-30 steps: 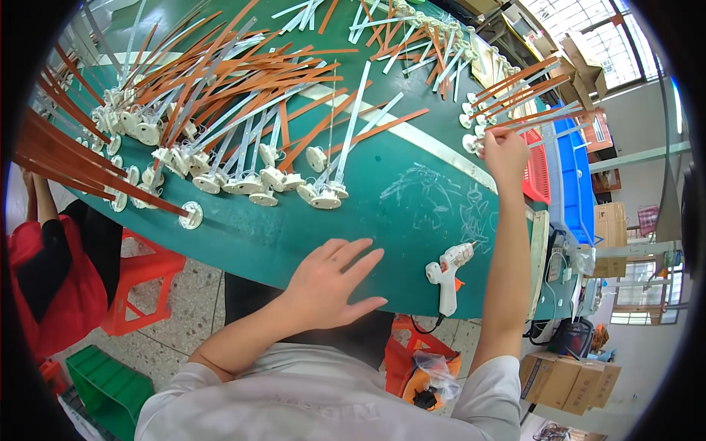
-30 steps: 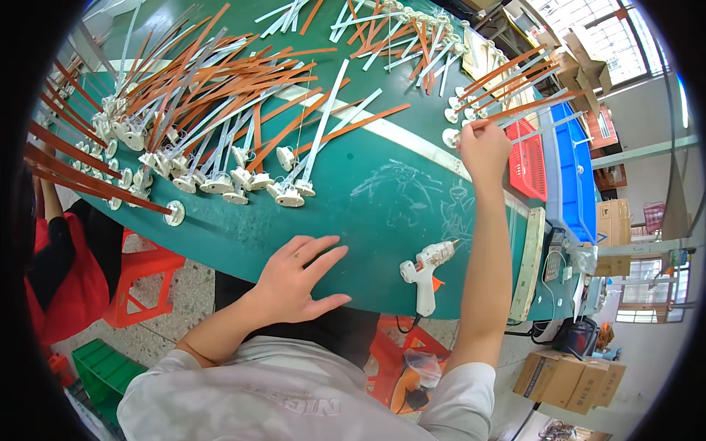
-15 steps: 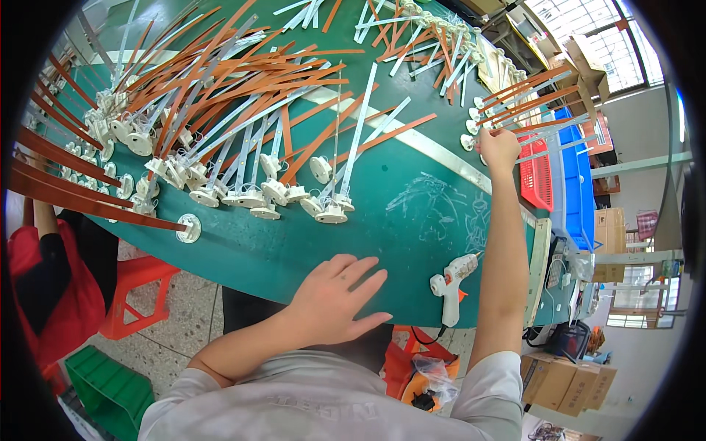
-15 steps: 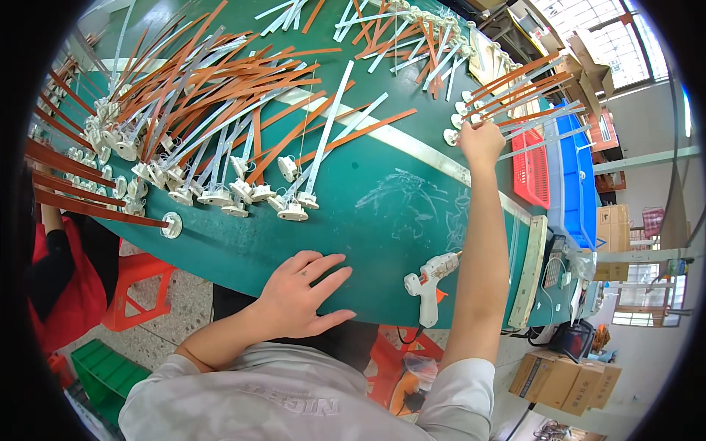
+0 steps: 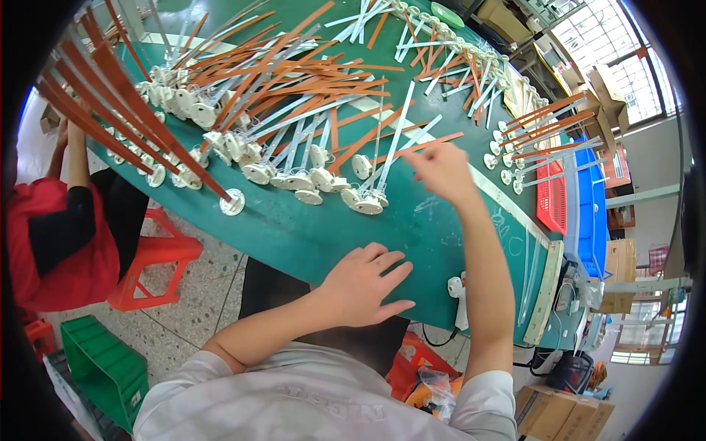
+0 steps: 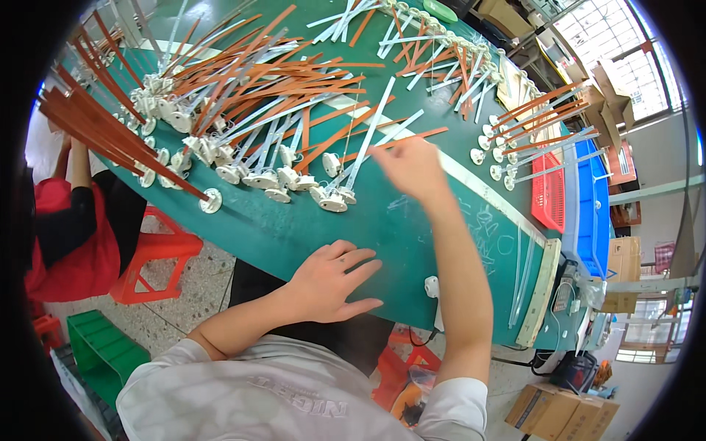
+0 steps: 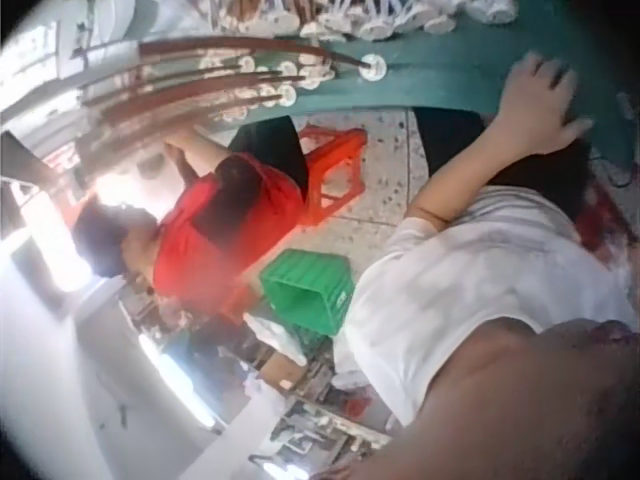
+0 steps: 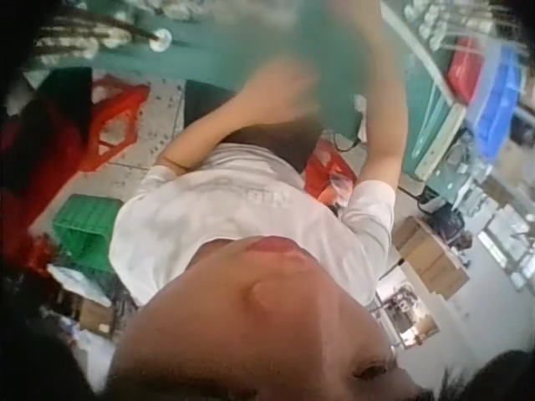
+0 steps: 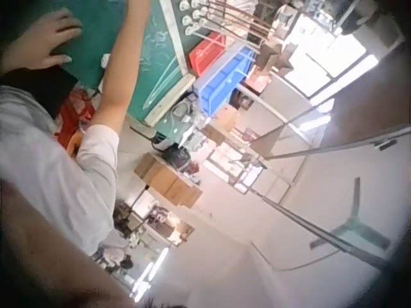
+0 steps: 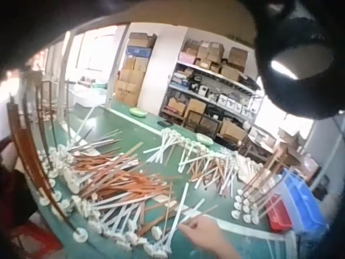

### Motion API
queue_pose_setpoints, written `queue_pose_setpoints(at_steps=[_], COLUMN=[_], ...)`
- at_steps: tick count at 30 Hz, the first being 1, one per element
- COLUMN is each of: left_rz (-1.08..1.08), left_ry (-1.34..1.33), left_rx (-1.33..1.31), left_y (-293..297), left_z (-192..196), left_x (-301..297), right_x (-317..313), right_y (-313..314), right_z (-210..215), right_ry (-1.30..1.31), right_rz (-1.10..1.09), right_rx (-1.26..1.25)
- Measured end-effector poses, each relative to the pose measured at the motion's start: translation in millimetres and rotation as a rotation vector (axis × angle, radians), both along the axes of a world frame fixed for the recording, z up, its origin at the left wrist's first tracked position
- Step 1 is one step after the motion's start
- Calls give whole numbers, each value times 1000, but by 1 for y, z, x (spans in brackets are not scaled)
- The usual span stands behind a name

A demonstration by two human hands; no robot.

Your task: Assembling decorative items by gluing wooden sticks to circular paper bases and attaching decorative strips using a hot glue gun.

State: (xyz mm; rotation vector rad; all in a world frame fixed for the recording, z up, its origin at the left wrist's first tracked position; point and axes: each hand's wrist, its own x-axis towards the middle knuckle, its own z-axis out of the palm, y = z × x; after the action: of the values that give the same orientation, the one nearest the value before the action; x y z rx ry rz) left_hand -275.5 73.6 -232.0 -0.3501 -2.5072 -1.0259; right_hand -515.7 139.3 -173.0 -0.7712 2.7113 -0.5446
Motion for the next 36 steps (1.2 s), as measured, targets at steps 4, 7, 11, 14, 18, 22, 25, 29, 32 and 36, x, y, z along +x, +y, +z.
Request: queue_pose_setpoints(at_steps=[4, 7, 11, 14, 18, 22, 25, 29, 32, 36], left_rz=[-7, -10, 0, 3, -13, 41, 72, 44, 62, 67], left_ry=[17, 40, 46, 48, 48, 20, 14, 20, 28, 16], left_rx=[39, 73, 50, 73, 147, 208, 214, 171, 135, 53], left_y=[-1, 0, 2, 2, 0, 1, 3, 2, 10, 12], left_z=[-3, -4, -3, -5, -5, -6, -9, -11, -15, -19], left_x=[1, 2, 3, 4, 3, 3, 2, -1, -2, -1], right_x=[27, 33, 43, 51, 52, 89, 120, 149, 161, 166], right_y=[-23, -17, -13, -5, 46, 89, 105, 113, 125, 134], right_z=[-10, -17, -22, -18, -1, 9, 3, -7, -9, -19], right_ry=[-140, -368, -475, -468, -487, -454, -418, -307, -213, -71], right_rz=[62, -50, -196, -184, -232, -218, -152, -84, -19, 74], right_rx=[-59, -197, -207, -248, -362, -499, -539, -645, -573, -457])
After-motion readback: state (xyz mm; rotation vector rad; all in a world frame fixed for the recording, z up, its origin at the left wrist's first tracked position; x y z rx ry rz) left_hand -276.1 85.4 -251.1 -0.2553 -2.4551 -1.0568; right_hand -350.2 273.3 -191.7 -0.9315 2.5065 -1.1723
